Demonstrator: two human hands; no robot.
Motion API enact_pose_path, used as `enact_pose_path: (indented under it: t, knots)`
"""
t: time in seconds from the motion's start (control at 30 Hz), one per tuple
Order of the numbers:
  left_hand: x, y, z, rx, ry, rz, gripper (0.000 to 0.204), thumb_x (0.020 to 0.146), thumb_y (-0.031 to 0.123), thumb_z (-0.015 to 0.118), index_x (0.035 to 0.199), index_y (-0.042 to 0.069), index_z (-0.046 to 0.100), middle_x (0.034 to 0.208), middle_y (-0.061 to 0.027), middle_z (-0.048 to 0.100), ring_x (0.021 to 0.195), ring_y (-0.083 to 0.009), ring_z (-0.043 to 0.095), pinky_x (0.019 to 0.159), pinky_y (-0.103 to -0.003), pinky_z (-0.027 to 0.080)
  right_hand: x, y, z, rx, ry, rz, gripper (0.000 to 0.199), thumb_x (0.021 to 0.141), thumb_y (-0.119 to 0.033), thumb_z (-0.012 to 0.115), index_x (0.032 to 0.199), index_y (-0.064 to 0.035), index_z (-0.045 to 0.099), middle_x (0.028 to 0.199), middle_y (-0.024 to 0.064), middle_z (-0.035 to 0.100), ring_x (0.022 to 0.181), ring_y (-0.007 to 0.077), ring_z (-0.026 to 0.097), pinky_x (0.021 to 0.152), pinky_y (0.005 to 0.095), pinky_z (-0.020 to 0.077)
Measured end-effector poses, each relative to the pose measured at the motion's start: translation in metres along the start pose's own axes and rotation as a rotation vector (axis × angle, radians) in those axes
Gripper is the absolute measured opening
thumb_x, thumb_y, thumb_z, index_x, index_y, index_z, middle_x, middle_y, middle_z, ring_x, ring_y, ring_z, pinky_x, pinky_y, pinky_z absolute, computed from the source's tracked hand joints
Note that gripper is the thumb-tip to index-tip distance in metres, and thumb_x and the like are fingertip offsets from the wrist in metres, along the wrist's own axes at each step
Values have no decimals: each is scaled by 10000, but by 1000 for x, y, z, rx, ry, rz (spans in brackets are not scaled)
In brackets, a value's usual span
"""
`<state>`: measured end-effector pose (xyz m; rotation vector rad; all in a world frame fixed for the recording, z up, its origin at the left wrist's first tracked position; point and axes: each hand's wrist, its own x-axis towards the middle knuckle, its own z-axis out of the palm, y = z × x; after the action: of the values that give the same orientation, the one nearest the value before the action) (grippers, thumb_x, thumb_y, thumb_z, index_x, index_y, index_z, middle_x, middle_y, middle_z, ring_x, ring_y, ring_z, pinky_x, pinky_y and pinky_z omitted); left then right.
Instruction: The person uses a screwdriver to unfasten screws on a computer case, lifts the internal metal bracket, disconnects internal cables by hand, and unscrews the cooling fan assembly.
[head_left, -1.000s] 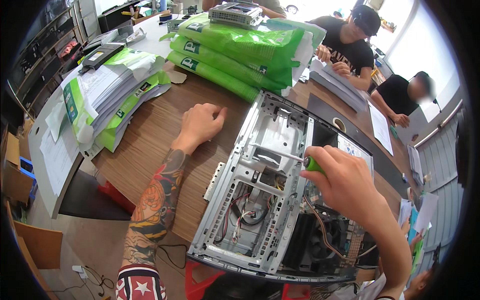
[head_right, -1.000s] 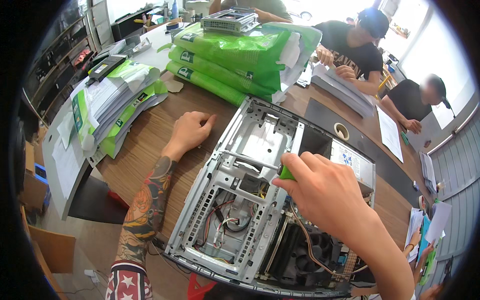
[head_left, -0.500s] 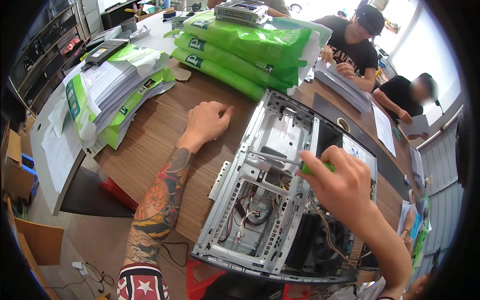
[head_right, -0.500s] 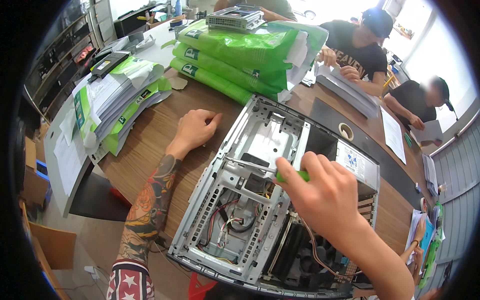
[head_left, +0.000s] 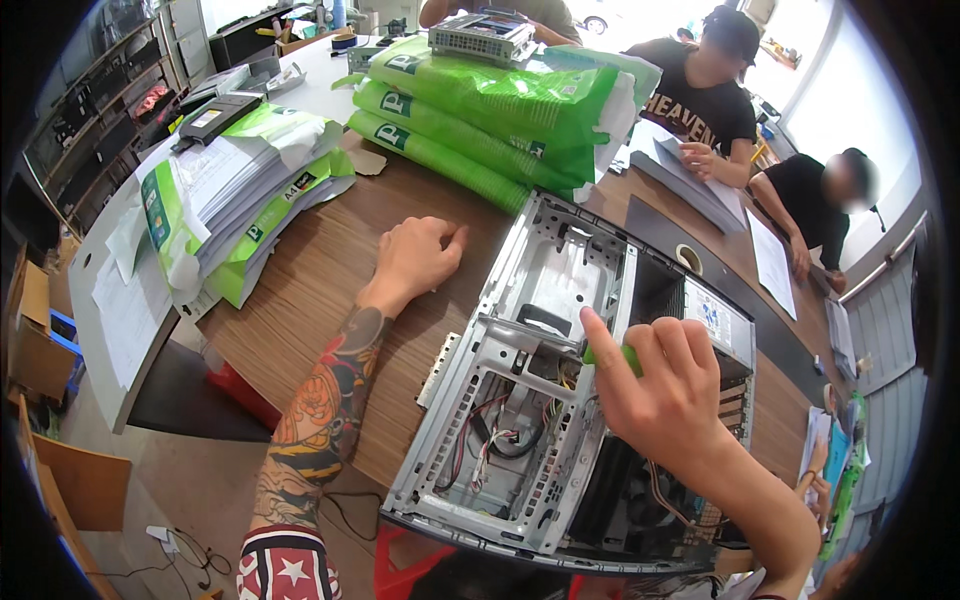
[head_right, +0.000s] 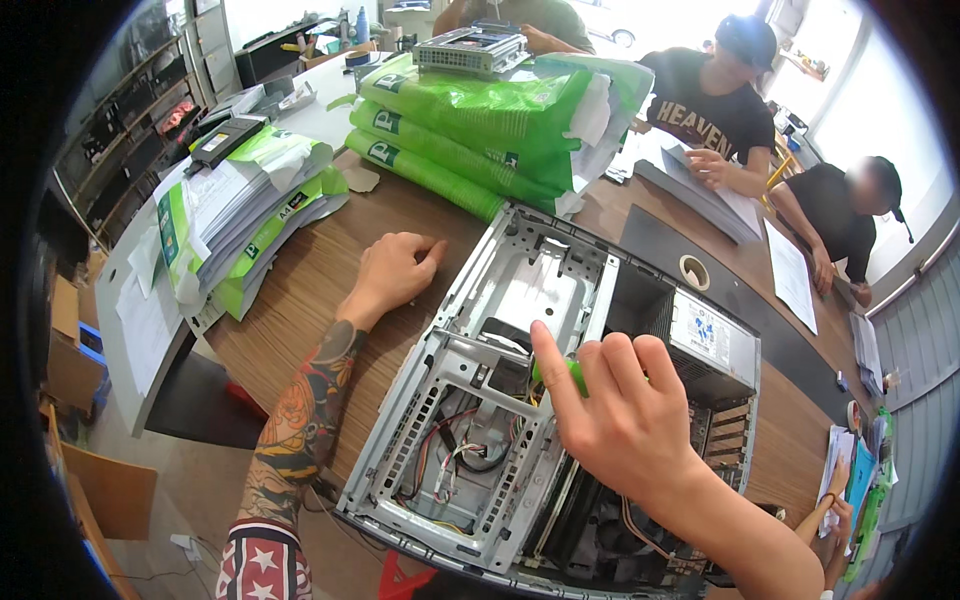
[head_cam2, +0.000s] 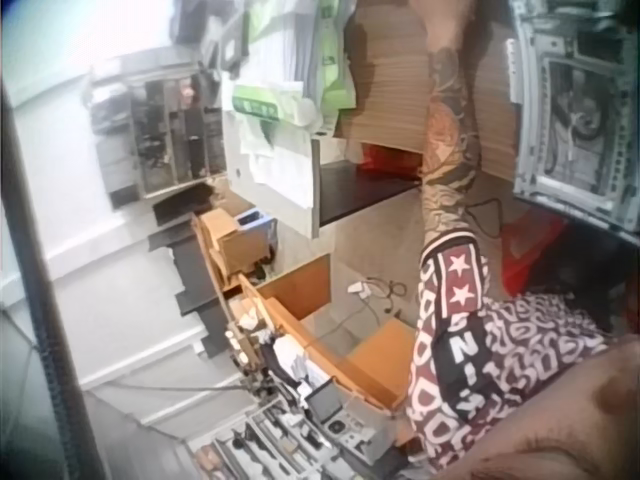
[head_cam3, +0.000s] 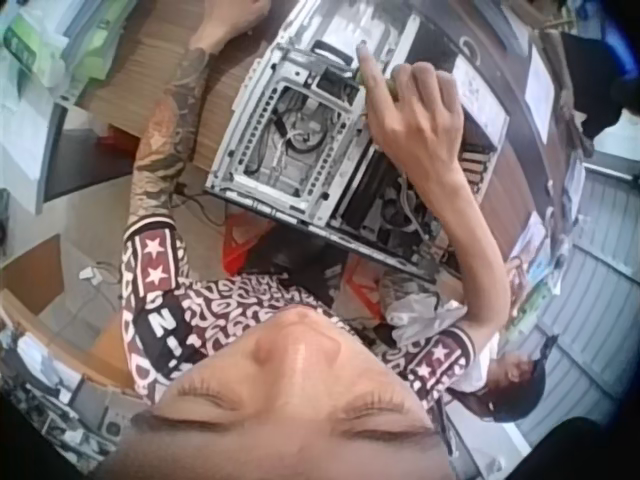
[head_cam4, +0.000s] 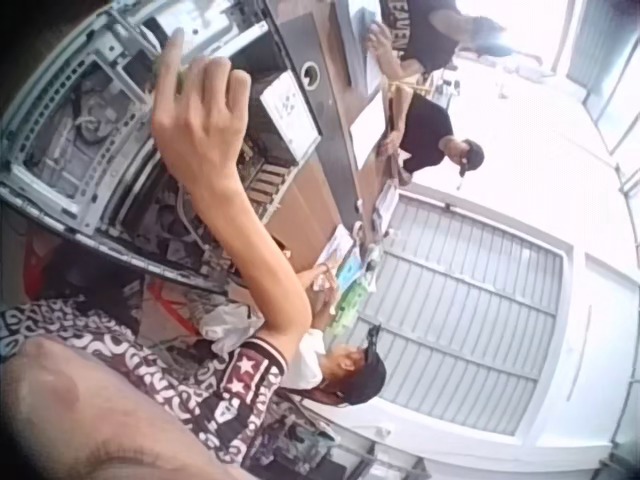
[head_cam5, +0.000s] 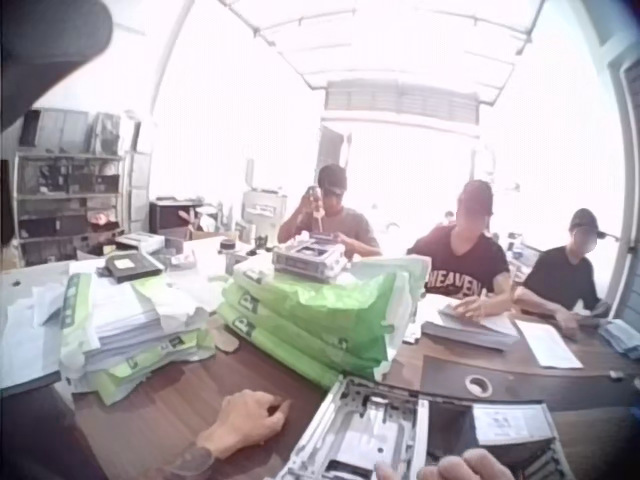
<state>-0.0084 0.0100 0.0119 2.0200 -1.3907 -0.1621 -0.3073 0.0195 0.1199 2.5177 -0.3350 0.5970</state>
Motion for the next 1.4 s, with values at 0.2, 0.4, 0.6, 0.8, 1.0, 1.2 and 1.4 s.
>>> enact_pose_path:
  t: [0.2, 0.4, 0.6, 0.8, 1.0, 1.2, 1.4]
  knots:
    - [1, 7, -7, 2, -65, -18, 350, 934, 398, 589, 931, 99, 772, 830, -177, 709, 809, -409, 667, 730, -476, 521, -2, 8, -4, 50, 34, 9, 546, 654, 3, 705, 1185, -124, 725, 786, 32, 501, 701, 207, 526, 563, 329, 434]
    - [0, 2, -4, -12, -45, -5, 343, 934, 393, 592, 934, 102, 773, 823, -173, 709, 812, -398, 673, 726, -476, 520, 1, 6, -5, 101, -34, 55, 534, 662, -12, 714, 1181, -136, 732, 785, 24, 516, 610, 167, 532, 521, 323, 434]
    - [-1, 0, -2, 20, 11, 46, 388, 952, 411, 545, 886, 104, 773, 639, -154, 679, 720, -366, 697, 740, -469, 534, 3, 12, -3, 117, -38, 27, 522, 712, -22, 661, 1221, -126, 708, 795, 28, 527, 646, 156, 536, 532, 290, 450]
    - [1, 3, -4, 8, -41, -2, 378, 946, 418, 552, 904, 119, 780, 682, -143, 700, 761, -363, 701, 751, -471, 531, 7, 2, 0, 235, -87, 103, 462, 774, -75, 699, 1236, -77, 678, 825, 61, 548, 687, 187, 571, 575, 314, 479]
    - [2, -1, 0, 23, 7, 41, 370, 945, 413, 559, 906, 121, 782, 697, -156, 701, 761, -374, 698, 745, -471, 530, 3, 6, 3, 436, -190, 140, 461, 813, -107, 695, 1259, -15, 628, 848, 99, 560, 722, 252, 609, 616, 356, 500]
    - [0, -1, 3, 68, 13, 59, 355, 937, 400, 568, 882, 121, 781, 749, -176, 707, 760, -401, 689, 729, -494, 533, 45, 20, -33, 375, -276, 11, 370, 708, -52, 664, 1075, -1, 679, 813, 100, 599, 712, 266, 643, 608, 370, 517]
    - [-5, -1, 0, 82, 14, 52, 357, 930, 399, 568, 871, 116, 776, 763, -180, 710, 765, -404, 691, 722, -502, 540, 76, 22, -50, 310, -363, -58, 309, 701, -14, 665, 990, -76, 754, 730, 77, 576, 657, 268, 607, 557, 407, 443]
